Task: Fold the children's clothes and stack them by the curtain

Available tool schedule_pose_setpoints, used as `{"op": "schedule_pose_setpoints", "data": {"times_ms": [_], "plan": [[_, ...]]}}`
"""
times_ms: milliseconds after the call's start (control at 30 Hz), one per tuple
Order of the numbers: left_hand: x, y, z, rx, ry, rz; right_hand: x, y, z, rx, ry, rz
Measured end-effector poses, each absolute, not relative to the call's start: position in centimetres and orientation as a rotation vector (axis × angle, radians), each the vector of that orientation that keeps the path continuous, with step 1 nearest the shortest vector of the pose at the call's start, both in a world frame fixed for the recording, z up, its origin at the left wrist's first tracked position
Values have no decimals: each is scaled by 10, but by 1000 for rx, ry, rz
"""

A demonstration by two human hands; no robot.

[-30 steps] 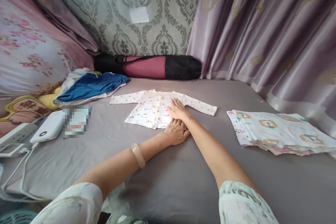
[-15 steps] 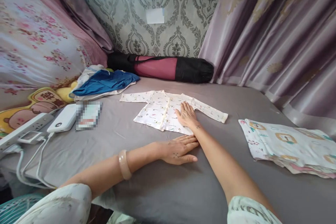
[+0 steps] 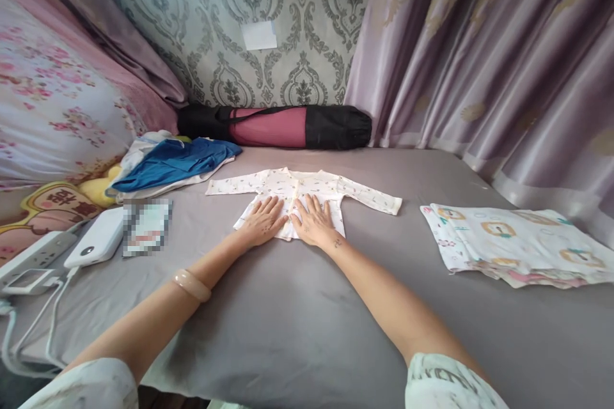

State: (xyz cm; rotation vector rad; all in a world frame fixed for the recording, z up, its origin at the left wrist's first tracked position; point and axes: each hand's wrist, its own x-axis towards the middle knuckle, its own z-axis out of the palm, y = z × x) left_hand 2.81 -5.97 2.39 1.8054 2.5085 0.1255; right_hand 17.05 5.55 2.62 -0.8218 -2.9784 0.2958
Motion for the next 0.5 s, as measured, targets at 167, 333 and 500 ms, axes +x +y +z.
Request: {"op": "schedule_pose_setpoints", "data": {"times_ms": [167,333,500], "plan": [[31,-60,31,1765,2454,82,173,56,31,-833,-2994,361],[43,-73,31,1897,2403,108,185,37,27,-701,-2980,383],[51,-77,26,1865,2372,45,187,27,26,-725,-2979,401]]}}
